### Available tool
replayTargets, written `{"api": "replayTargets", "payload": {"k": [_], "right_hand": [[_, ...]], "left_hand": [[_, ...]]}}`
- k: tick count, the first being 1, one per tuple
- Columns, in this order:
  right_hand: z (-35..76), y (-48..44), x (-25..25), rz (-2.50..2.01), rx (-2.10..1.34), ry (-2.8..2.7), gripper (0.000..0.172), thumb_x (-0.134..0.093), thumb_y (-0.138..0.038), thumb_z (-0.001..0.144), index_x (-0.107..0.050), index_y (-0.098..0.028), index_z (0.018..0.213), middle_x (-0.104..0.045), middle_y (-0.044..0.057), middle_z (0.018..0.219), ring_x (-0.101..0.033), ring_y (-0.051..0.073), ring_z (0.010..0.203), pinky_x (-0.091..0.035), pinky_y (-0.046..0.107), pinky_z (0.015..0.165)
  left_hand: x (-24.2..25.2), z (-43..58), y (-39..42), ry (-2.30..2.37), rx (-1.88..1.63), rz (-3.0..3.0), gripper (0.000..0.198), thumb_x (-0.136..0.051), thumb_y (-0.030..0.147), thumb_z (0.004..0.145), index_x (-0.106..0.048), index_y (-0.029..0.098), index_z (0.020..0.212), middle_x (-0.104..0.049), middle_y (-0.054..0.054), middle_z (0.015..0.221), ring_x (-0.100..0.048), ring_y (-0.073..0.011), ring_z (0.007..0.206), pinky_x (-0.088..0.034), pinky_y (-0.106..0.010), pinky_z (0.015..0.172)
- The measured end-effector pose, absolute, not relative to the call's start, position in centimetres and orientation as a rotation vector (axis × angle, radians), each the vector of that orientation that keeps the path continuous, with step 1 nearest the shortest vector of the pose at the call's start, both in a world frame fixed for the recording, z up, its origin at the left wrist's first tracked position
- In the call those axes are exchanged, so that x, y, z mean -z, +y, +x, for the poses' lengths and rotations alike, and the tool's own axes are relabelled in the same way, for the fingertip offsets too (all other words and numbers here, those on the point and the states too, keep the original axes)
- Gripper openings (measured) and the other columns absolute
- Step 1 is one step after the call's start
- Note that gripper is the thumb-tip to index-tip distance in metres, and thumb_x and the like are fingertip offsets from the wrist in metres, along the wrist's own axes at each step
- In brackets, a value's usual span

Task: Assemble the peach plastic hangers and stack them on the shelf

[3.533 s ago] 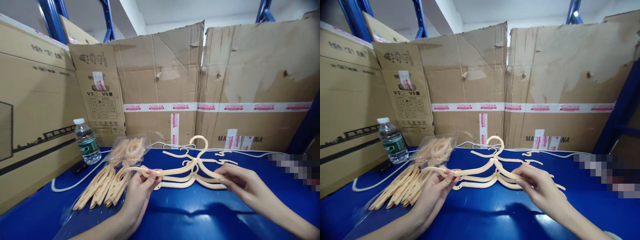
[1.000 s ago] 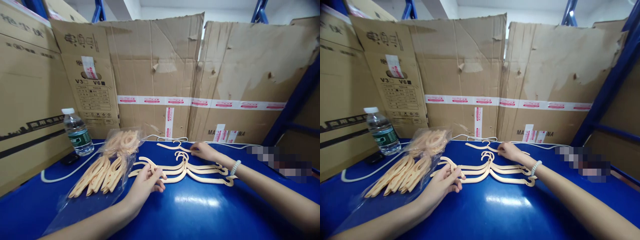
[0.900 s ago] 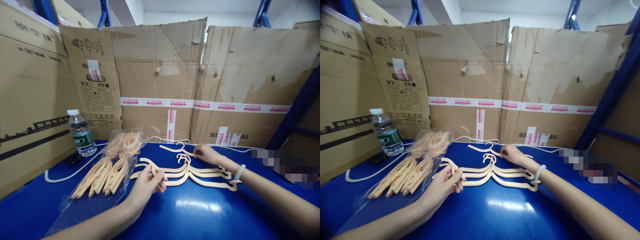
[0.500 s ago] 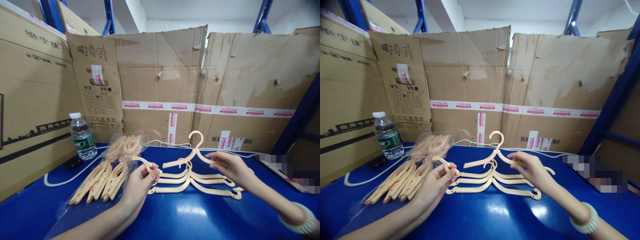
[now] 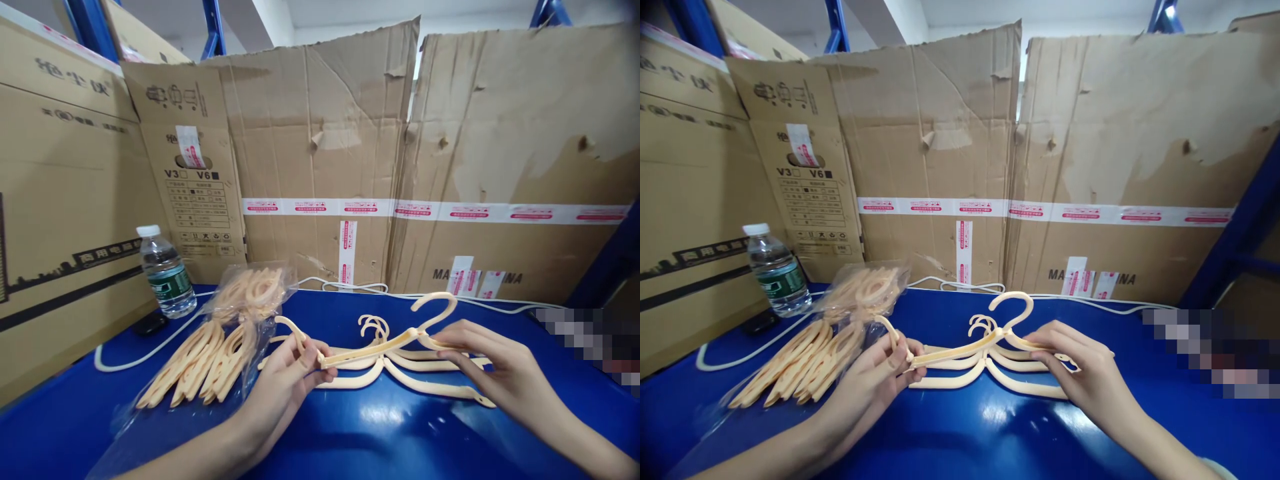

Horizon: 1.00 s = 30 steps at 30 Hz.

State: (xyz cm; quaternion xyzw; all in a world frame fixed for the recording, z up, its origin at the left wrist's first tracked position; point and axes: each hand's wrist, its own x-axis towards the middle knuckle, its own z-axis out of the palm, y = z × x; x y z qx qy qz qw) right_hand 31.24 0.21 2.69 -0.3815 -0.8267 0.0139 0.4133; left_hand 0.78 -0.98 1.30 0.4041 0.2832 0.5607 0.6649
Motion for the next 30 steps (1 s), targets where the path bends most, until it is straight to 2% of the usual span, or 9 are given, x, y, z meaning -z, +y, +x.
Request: {"api": "replayTargets", "payload": {"k": [10, 17, 22, 30], "right_hand": [[30.8, -0.3, -2.6, -0.943, 0.098, -2.032, 0.013, -0.055, -0.023, 0.09, -0.067, -0.025, 0.094, -0.07, 0.005, 0.088, -0.068, 0.019, 0.078, -0.054, 0.025, 0.066], [30.8, -0.1, -2.3, -0.914, 0.158, -2.048, 0.014, -0.055, -0.019, 0.089, -0.065, -0.026, 0.096, -0.07, 0.004, 0.09, -0.068, 0.019, 0.082, -0.055, 0.025, 0.068], [30.7, -0.4, -2.0, -0.938, 0.227, -2.017, 0.009, -0.059, -0.023, 0.087, -0.066, -0.027, 0.091, -0.07, 0.004, 0.087, -0.068, 0.019, 0.076, -0.053, 0.026, 0.063], [29.7, -1.9, -1.8, -0.875, 0.344, -1.996, 0.019, -0.05, -0.022, 0.09, -0.066, -0.029, 0.098, -0.07, 0.005, 0.088, -0.069, 0.018, 0.071, -0.053, 0.024, 0.061]], "left_hand": [[-1.8, 0.7, -1.0, 0.658, -1.214, 0.816, 0.016, -0.078, 0.027, 0.075, -0.067, 0.014, 0.076, -0.066, -0.003, 0.083, -0.06, -0.0138, 0.07, -0.048, -0.031, 0.073], [-1.7, 0.7, -1.1, 0.659, -1.207, 0.845, 0.019, -0.075, 0.03, 0.078, -0.067, 0.013, 0.077, -0.064, -0.004, 0.082, -0.06, -0.0143, 0.071, -0.046, -0.03, 0.072], [-1.7, 0.7, -1.1, 0.665, -1.229, 0.852, 0.025, -0.08, 0.032, 0.072, -0.063, 0.013, 0.069, -0.063, -0.002, 0.073, -0.057, -0.0124, 0.065, -0.044, -0.026, 0.066], [-0.5, 0.5, -0.6, 0.798, -1.38, 0.868, 0.033, -0.085, 0.035, 0.064, -0.059, 0.015, 0.069, -0.064, 0.0, 0.067, -0.055, -0.0116, 0.057, -0.043, -0.027, 0.061]]}}
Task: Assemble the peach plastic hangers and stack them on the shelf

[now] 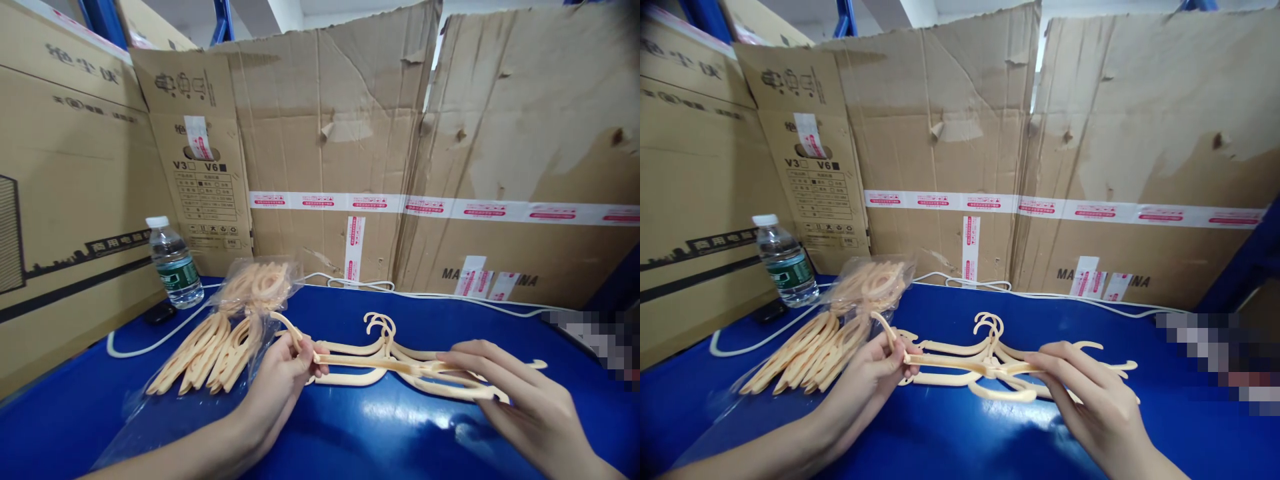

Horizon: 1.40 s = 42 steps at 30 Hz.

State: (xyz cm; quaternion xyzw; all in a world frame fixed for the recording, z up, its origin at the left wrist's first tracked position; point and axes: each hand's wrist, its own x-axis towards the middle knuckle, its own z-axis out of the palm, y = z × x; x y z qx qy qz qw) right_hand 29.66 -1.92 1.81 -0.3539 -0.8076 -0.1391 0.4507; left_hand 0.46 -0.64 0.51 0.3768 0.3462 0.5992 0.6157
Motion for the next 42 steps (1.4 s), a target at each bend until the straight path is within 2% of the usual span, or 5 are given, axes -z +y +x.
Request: {"api": "replayTargets", "payload": {"k": [17, 23, 29, 38, 42], "right_hand": [[28.5, -2.8, -2.4, -0.881, 0.161, -2.0, 0.015, -0.059, -0.019, 0.087, -0.065, -0.028, 0.098, -0.072, 0.002, 0.085, -0.07, 0.016, 0.072, -0.056, 0.02, 0.064], [29.1, -2.0, -3.0, -1.153, -0.407, -1.812, 0.022, -0.063, -0.04, 0.084, -0.068, -0.021, 0.092, -0.071, 0.005, 0.078, -0.069, 0.018, 0.065, -0.056, 0.021, 0.054], [32.0, -1.8, -3.1, -1.253, -0.515, -1.796, 0.03, -0.063, -0.047, 0.083, -0.064, -0.019, 0.094, -0.068, 0.005, 0.077, -0.065, 0.019, 0.067, -0.054, 0.025, 0.056], [32.5, -4.2, 0.8, -1.339, -0.274, -2.194, 0.018, -0.045, -0.027, 0.091, -0.061, -0.021, 0.085, -0.065, 0.01, 0.101, -0.063, 0.024, 0.096, -0.055, 0.036, 0.081], [31.4, -4.2, 1.4, -1.384, -0.015, -2.36, 0.028, -0.043, -0.026, 0.092, -0.058, -0.019, 0.115, -0.044, 0.015, 0.143, -0.032, 0.03, 0.138, -0.032, 0.053, 0.109]], "left_hand": [[-1.7, 0.5, -0.7, 0.891, -1.567, 0.926, 0.041, -0.09, 0.038, 0.054, -0.057, 0.015, 0.063, -0.069, 0.001, 0.064, -0.06, -0.0087, 0.055, -0.049, -0.019, 0.057], [-1.3, 1.1, -1.6, 0.897, -1.445, 0.958, 0.026, -0.078, 0.033, 0.073, -0.063, 0.018, 0.088, -0.072, -0.002, 0.088, -0.071, -0.0156, 0.074, -0.057, -0.027, 0.072], [1.0, 1.5, -4.2, 0.687, -0.9, 2.299, 0.028, -0.059, 0.012, 0.079, -0.066, 0.021, 0.105, -0.069, -0.009, 0.117, -0.062, -0.0262, 0.111, -0.05, -0.039, 0.095], [4.0, 0.3, -4.8, 0.975, -0.398, 2.943, 0.087, -0.054, 0.049, 0.086, -0.007, 0.017, 0.152, -0.015, -0.016, 0.157, -0.015, -0.0411, 0.143, -0.017, -0.064, 0.111], [4.0, -0.1, -4.8, 1.066, -0.313, 2.858, 0.082, -0.043, 0.058, 0.09, 0.0, 0.022, 0.151, -0.014, -0.014, 0.157, -0.013, -0.0408, 0.143, -0.012, -0.068, 0.109]]}}
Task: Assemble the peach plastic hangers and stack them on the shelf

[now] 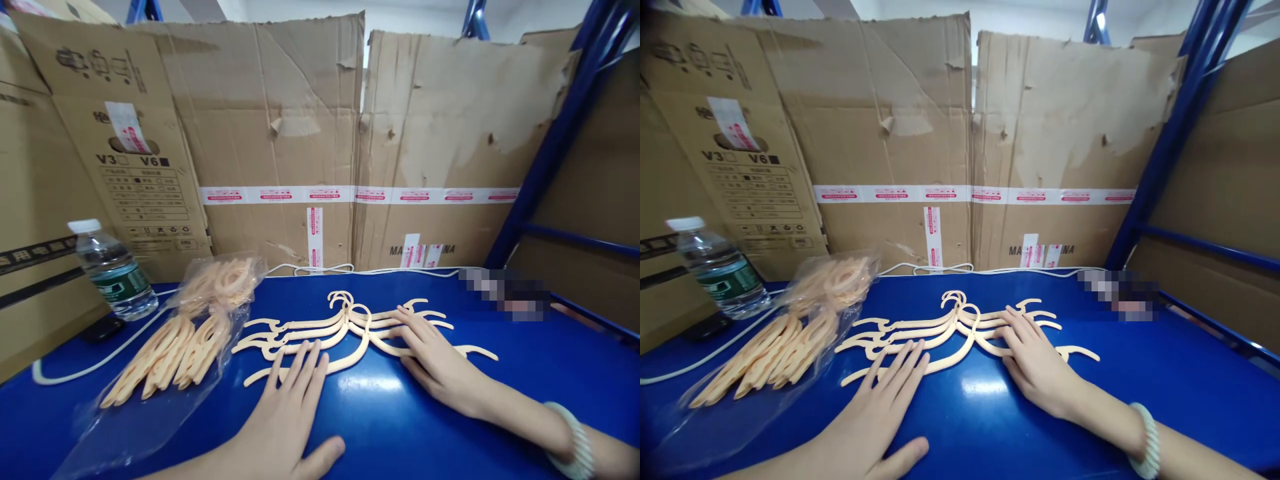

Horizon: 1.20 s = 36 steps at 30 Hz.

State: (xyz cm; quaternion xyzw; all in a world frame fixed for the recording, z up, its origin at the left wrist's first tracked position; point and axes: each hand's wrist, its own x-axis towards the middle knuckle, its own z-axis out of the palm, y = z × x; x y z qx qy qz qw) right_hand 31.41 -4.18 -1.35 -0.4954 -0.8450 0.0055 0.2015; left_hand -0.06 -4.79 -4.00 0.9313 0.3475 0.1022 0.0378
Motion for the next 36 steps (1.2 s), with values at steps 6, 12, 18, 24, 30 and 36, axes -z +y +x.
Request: {"api": "replayTargets", "payload": {"k": [6, 12, 18, 24, 30, 36], "right_hand": [[30.6, -0.9, 1.3, -1.604, 0.056, -2.562, 0.062, -0.025, -0.043, 0.099, -0.023, -0.009, 0.15, -0.02, 0.018, 0.155, -0.012, 0.032, 0.144, -0.015, 0.058, 0.113], [29.3, 4.6, 0.8, -1.669, 0.049, -2.586, 0.063, -0.02, -0.043, 0.099, -0.022, -0.006, 0.15, -0.02, 0.017, 0.155, -0.014, 0.029, 0.144, -0.014, 0.05, 0.116], [28.7, 7.8, 1.4, -1.742, 0.028, -2.52, 0.062, -0.02, -0.044, 0.099, -0.025, -0.007, 0.15, -0.022, 0.017, 0.155, -0.014, 0.031, 0.144, -0.014, 0.053, 0.114], [29.2, 7.4, 1.6, -1.693, 0.006, -2.464, 0.062, -0.023, -0.047, 0.098, -0.03, -0.009, 0.148, -0.027, 0.019, 0.153, -0.018, 0.033, 0.143, -0.014, 0.058, 0.112], [29.5, 5.2, 0.0, -1.505, 0.109, -2.3, 0.047, -0.039, -0.036, 0.096, -0.046, -0.014, 0.137, -0.044, 0.016, 0.144, -0.037, 0.027, 0.134, -0.029, 0.046, 0.109], [31.0, 3.7, -1.1, -1.507, 0.158, -2.044, 0.033, -0.051, -0.036, 0.092, -0.066, -0.016, 0.071, -0.066, 0.007, 0.072, -0.06, 0.02, 0.07, -0.046, 0.029, 0.066]], "left_hand": [[1.8, 1.1, -2.3, 1.285, -0.213, 2.776, 0.078, -0.031, 0.063, 0.091, -0.013, 0.016, 0.151, -0.011, -0.015, 0.157, -0.01, -0.0359, 0.144, -0.008, -0.064, 0.112], [0.6, 2.8, 1.5, 1.637, -0.134, 2.679, 0.084, -0.028, 0.062, 0.089, -0.023, 0.002, 0.148, -0.013, -0.02, 0.155, -0.006, -0.0349, 0.145, -0.003, -0.06, 0.114], [1.5, 2.9, 3.7, 1.664, -0.216, 2.638, 0.089, -0.027, 0.065, 0.087, -0.025, -0.001, 0.147, -0.017, -0.023, 0.155, -0.008, -0.0364, 0.144, -0.008, -0.059, 0.114], [2.1, 2.7, 4.1, 1.586, -0.38, 2.651, 0.083, -0.033, 0.058, 0.088, -0.03, -0.001, 0.145, -0.024, -0.025, 0.153, -0.013, -0.0387, 0.143, -0.011, -0.06, 0.113], [0.2, 2.5, 0.9, 1.326, -0.636, 2.735, 0.054, -0.043, 0.041, 0.09, -0.047, 0.007, 0.132, -0.039, -0.023, 0.147, -0.028, -0.0375, 0.139, -0.024, -0.055, 0.11], [-1.2, 2.0, -2.1, 1.085, -0.718, 2.734, 0.027, -0.032, 0.02, 0.094, -0.054, 0.021, 0.079, -0.06, -0.004, 0.084, -0.058, -0.0188, 0.079, -0.048, -0.032, 0.075]]}}
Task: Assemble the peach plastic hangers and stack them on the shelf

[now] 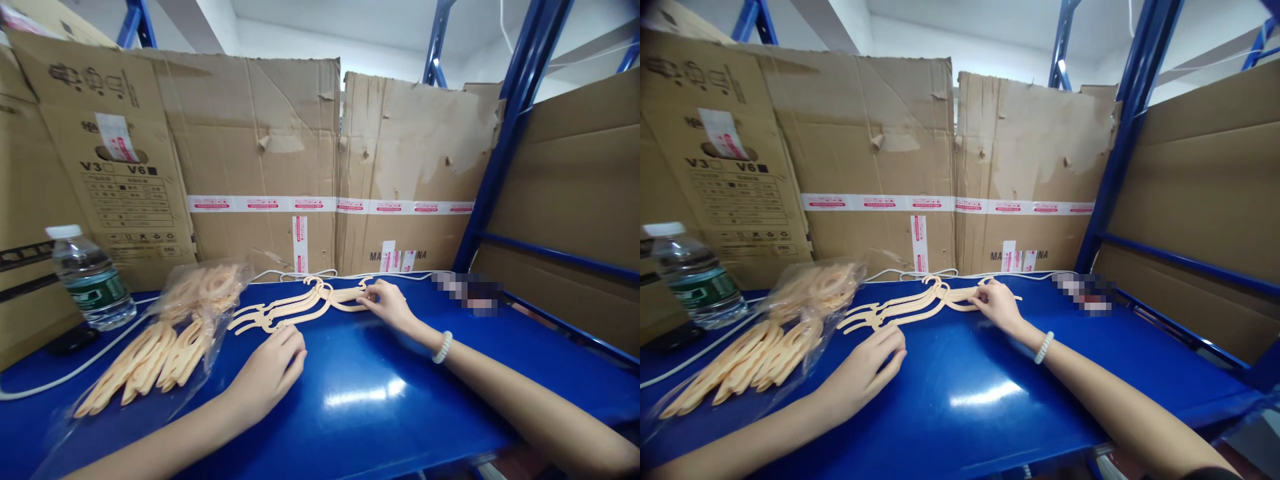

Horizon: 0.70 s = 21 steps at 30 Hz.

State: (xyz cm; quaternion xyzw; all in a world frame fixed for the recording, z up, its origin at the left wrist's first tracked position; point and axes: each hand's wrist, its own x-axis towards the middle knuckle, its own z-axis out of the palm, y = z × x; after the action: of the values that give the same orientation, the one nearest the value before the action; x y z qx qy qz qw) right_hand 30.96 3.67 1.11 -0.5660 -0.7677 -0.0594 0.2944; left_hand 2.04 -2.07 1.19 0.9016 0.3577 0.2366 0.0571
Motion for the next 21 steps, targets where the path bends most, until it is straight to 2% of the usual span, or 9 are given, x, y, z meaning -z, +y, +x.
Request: {"api": "replayTargets", "payload": {"k": [2, 4, 8, 10, 12, 15, 21], "right_hand": [[31.5, 3.3, -1.2, -1.52, 0.154, -1.995, 0.044, -0.048, -0.043, 0.093, -0.061, -0.016, 0.061, -0.061, 0.005, 0.062, -0.057, 0.018, 0.062, -0.042, 0.028, 0.059], [32.1, 2.9, -1.2, -1.498, 0.128, -2.011, 0.045, -0.045, -0.042, 0.094, -0.061, -0.016, 0.062, -0.062, 0.004, 0.063, -0.057, 0.018, 0.063, -0.043, 0.028, 0.061], [33.1, 2.8, -0.8, -1.424, 0.085, -2.126, 0.016, -0.058, -0.028, 0.086, -0.068, -0.016, 0.088, -0.07, 0.007, 0.09, -0.061, 0.024, 0.088, -0.047, 0.035, 0.079], [33.4, 3.1, -0.1, -1.41, 0.077, -2.169, 0.02, -0.061, -0.021, 0.081, -0.068, -0.015, 0.099, -0.069, 0.011, 0.102, -0.059, 0.027, 0.101, -0.046, 0.04, 0.089], [33.6, 3.5, 0.6, -1.409, 0.067, -2.211, 0.028, -0.059, -0.017, 0.081, -0.067, -0.015, 0.109, -0.067, 0.013, 0.11, -0.057, 0.027, 0.109, -0.044, 0.043, 0.097], [33.8, 4.0, 1.3, -1.411, 0.062, -2.254, 0.032, -0.053, -0.014, 0.085, -0.064, -0.015, 0.115, -0.064, 0.014, 0.116, -0.056, 0.027, 0.113, -0.043, 0.045, 0.1], [33.7, 4.4, 1.6, -1.347, -0.005, -2.297, 0.023, -0.047, -0.014, 0.088, -0.066, -0.018, 0.101, -0.067, 0.012, 0.105, -0.061, 0.026, 0.101, -0.049, 0.044, 0.091]], "left_hand": [[-0.8, 2.0, -2.1, 1.056, -0.722, 2.725, 0.026, -0.034, 0.02, 0.093, -0.05, 0.021, 0.073, -0.057, -0.002, 0.079, -0.056, -0.0177, 0.075, -0.045, -0.029, 0.07], [-0.1, 2.0, -1.9, 1.045, -0.729, 2.715, 0.029, -0.036, 0.021, 0.093, -0.044, 0.022, 0.065, -0.053, 0.0, 0.071, -0.053, -0.0166, 0.069, -0.042, -0.027, 0.064], [1.1, 1.9, -1.4, 1.045, -0.763, 2.648, 0.035, -0.039, 0.02, 0.091, -0.026, 0.022, 0.058, -0.042, 0.003, 0.061, -0.046, -0.0135, 0.058, -0.035, -0.025, 0.055], [1.2, 1.7, -1.2, 1.041, -0.821, 2.514, 0.036, -0.042, 0.019, 0.089, -0.023, 0.022, 0.059, -0.042, 0.003, 0.061, -0.045, -0.0127, 0.057, -0.035, -0.024, 0.054], [1.1, 1.5, -1.2, 1.036, -0.899, 2.349, 0.03, -0.048, 0.016, 0.085, -0.029, 0.022, 0.062, -0.048, 0.002, 0.067, -0.049, -0.0132, 0.062, -0.04, -0.025, 0.059], [0.8, 1.2, -1.1, 1.001, -0.995, 2.135, 0.013, -0.053, 0.013, 0.078, -0.045, 0.022, 0.075, -0.058, -0.001, 0.083, -0.056, -0.0165, 0.078, -0.048, -0.029, 0.072], [1.1, 1.1, -1.1, 0.987, -1.014, 1.902, 0.009, -0.053, 0.015, 0.077, -0.054, 0.022, 0.083, -0.06, -0.003, 0.091, -0.059, -0.0182, 0.088, -0.053, -0.031, 0.079]]}}
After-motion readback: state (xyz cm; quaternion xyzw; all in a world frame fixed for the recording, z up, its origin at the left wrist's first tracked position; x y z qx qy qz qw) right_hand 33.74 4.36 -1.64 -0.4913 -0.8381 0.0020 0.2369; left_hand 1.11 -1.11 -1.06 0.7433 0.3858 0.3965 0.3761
